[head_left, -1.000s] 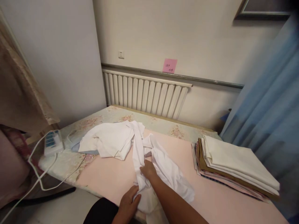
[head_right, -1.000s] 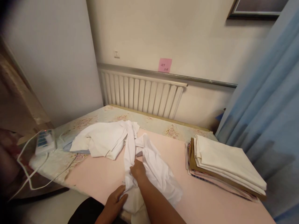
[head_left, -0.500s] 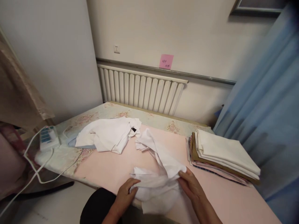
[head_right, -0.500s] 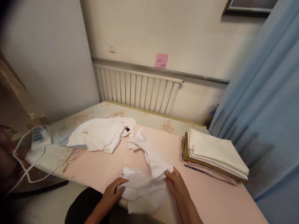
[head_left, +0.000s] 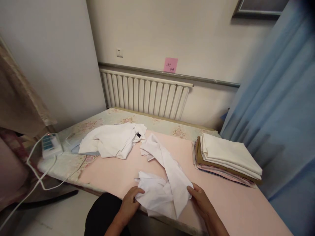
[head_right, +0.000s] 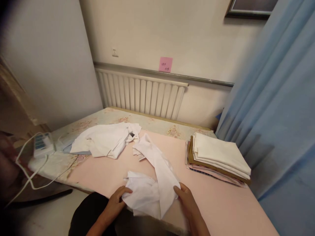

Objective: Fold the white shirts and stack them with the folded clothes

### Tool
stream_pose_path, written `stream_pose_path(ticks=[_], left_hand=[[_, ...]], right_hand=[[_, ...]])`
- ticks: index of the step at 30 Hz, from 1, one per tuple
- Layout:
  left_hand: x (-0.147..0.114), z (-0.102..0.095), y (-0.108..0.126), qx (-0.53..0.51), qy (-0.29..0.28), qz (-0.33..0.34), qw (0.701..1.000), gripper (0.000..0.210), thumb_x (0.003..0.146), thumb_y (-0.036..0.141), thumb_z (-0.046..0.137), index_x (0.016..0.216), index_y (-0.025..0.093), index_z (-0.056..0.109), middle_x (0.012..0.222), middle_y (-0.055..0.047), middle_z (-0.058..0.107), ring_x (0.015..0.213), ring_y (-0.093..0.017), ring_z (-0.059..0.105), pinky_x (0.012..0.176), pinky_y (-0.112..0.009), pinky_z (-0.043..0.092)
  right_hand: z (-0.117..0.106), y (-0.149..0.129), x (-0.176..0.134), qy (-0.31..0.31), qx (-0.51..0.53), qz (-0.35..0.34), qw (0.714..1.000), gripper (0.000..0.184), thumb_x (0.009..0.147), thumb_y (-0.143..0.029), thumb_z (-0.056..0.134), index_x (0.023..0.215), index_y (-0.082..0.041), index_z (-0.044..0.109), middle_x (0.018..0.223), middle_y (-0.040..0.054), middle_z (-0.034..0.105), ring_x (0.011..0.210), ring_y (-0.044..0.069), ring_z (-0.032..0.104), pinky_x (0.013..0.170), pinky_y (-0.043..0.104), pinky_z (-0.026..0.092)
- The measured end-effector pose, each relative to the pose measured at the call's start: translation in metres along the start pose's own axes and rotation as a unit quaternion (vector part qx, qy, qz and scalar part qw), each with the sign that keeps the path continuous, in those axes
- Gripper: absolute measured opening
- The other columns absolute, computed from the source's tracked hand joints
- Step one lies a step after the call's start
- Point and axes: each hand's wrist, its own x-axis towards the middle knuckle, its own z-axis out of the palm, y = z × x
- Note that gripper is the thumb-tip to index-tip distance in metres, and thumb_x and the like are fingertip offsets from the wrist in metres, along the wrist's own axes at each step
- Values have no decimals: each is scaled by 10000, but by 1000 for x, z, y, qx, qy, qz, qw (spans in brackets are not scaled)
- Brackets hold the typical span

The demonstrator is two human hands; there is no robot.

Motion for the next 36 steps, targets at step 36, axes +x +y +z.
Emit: stream_pose_path(ticks=[36], left_hand=[[5,0,-6,-27,45,-19,998,320,793,395,483,937,191,682,987,-68,708,968,-257,638,879,-381,495]], right_hand=[[115,-126,115,-33,-87,-93,991,261,711,-384,620,860,-171,614,657,-26,591,574,107,516,537,220,423]])
